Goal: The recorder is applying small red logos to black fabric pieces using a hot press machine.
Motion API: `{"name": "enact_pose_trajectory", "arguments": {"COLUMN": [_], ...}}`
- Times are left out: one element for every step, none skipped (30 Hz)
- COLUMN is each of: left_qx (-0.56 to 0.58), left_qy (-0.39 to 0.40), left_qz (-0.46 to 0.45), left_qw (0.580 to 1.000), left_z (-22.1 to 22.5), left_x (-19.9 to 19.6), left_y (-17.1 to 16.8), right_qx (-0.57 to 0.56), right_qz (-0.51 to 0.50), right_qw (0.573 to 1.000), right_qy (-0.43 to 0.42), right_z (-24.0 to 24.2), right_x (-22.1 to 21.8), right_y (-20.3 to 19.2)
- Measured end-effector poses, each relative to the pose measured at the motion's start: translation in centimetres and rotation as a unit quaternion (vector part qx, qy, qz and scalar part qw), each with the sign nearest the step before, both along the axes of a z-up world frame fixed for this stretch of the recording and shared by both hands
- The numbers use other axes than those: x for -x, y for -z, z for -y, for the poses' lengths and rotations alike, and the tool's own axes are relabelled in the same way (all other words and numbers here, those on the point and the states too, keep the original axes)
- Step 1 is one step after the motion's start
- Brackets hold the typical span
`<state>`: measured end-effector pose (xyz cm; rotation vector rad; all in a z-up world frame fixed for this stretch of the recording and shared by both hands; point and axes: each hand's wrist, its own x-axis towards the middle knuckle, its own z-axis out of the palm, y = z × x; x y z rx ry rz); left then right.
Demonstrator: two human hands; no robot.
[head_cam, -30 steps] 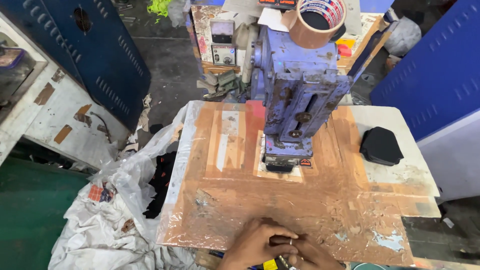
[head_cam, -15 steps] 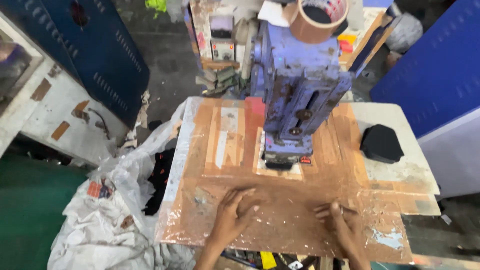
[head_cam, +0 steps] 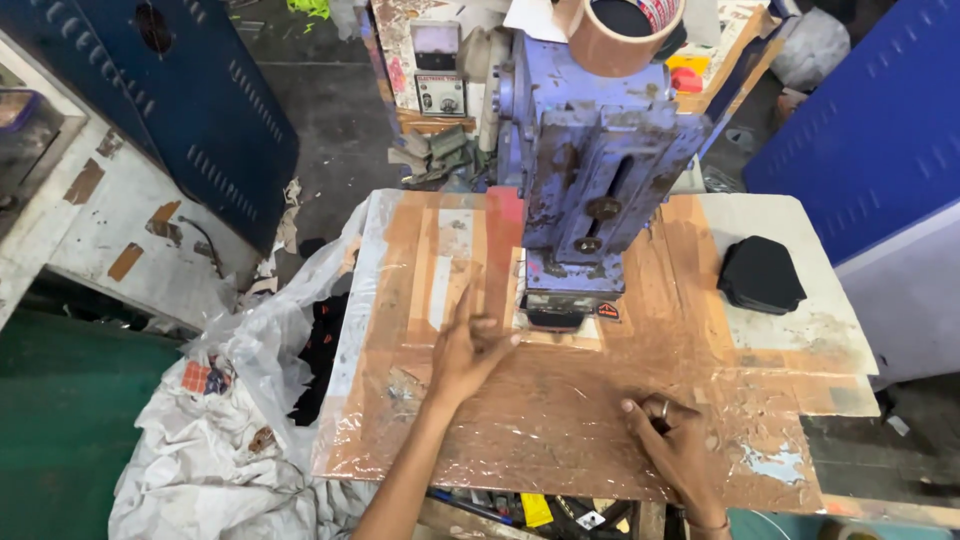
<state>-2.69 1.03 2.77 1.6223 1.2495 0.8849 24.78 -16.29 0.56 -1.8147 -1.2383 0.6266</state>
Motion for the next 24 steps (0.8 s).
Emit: {"name": "enact_pose_trajectory", "arguments": {"left_qx": [0.0,0.014,0.03,0.032,0.042,0.052,0.051,0.031,0.009,0.006,-0.047,-0.101,-0.099,-0.171,-0.243,-0.242,-0.159,-0.074,-0.075,0.069,0.212,0.212,0.198,0.184], "left_qy": [-0.003,0.014,0.03,0.026,0.053,0.079,0.076,0.098,0.121,0.119,0.115,0.109,0.109,0.075,0.038,0.035,0.051,0.068,0.068,0.107,0.145,0.146,0.159,0.172], "left_qz": [0.0,0.051,0.101,0.101,0.168,0.233,0.234,0.256,0.277,0.277,0.225,0.172,0.172,0.098,0.024,0.025,0.081,0.136,0.136,0.198,0.253,0.251,0.25,0.249], "left_qw": [1.0,0.998,0.994,0.994,0.984,0.968,0.968,0.961,0.953,0.953,0.966,0.974,0.974,0.978,0.969,0.969,0.983,0.986,0.985,0.972,0.933,0.933,0.934,0.935], "left_z": [-1.1,-2.1,-3.0,-3.8,-4.8,-5.7,-6.0,-6.2,-6.8,-6.8,-6.7,-6.7,-6.5,-6.2,-6.1,-5.7,-5.7,-5.7,-4.1,-2.5,-1.0,0.9,3.0,5.1], "left_x": [-0.9,-1.8,-2.6,-3.6,-4.6,-5.5,-6.2,-6.9,-7.6,-7.7,-7.7,-7.8,-7.8,-7.9,-8.0,-7.4,-6.8,-6.3,-4.8,-3.2,-1.6,-0.5,0.6,1.7], "left_y": [0.9,1.7,2.7,3.4,4.1,4.8,6.0,7.2,8.3,7.9,7.6,7.3,6.7,6.2,5.6,5.4,4.9,4.4,3.4,2.3,1.2,-0.3,-1.7,-3.1], "right_qx": [0.0,0.001,0.004,0.006,0.014,0.022,0.022,0.02,0.016,0.014,-0.014,-0.041,-0.039,-0.022,-0.006,-0.006,0.038,0.082,0.081,0.082,0.083,0.082,0.107,0.13], "right_qz": [0.0,-0.004,-0.01,-0.01,-0.004,0.002,0.002,0.017,0.031,0.031,0.032,0.034,0.034,0.028,0.023,0.025,0.017,0.009,0.009,-0.014,-0.039,-0.041,-0.085,-0.129], "right_qw": [1.0,1.0,1.0,1.0,1.0,1.0,1.0,1.0,0.999,0.999,0.999,0.998,0.999,0.999,1.0,1.0,0.999,0.996,0.996,0.996,0.995,0.995,0.991,0.982], "right_qy": [-0.003,0.002,0.006,0.003,0.008,0.013,0.009,0.009,0.01,0.007,-0.003,-0.014,-0.014,-0.005,0.001,-0.002,0.019,0.039,0.04,0.032,0.025,0.027,-0.014,-0.054], "right_z": [-0.1,-0.3,-0.2,-0.1,0.0,0.0,0.1,0.3,0.1,-0.1,-0.2,-0.2,-0.1,0.1,0.1,0.3,0.1,0.0,-0.2,-0.4,-0.6,-1.2,-1.4,-1.7], "right_x": [0.0,0.0,0.1,0.2,0.2,0.3,0.3,0.2,0.2,-0.1,-0.2,-0.3,-0.2,-0.1,-0.3,-0.2,0.0,0.1,0.7,1.1,1.8,1.7,1.6,1.5], "right_y": [-0.1,-0.3,-0.4,-0.4,-0.5,-0.6,-0.7,-0.7,-0.8,-0.5,-0.2,0.2,0.2,0.3,0.4,0.1,-0.2,-0.4,-1.6,-2.7,-3.7,-2.7,-1.7,-0.6]}}
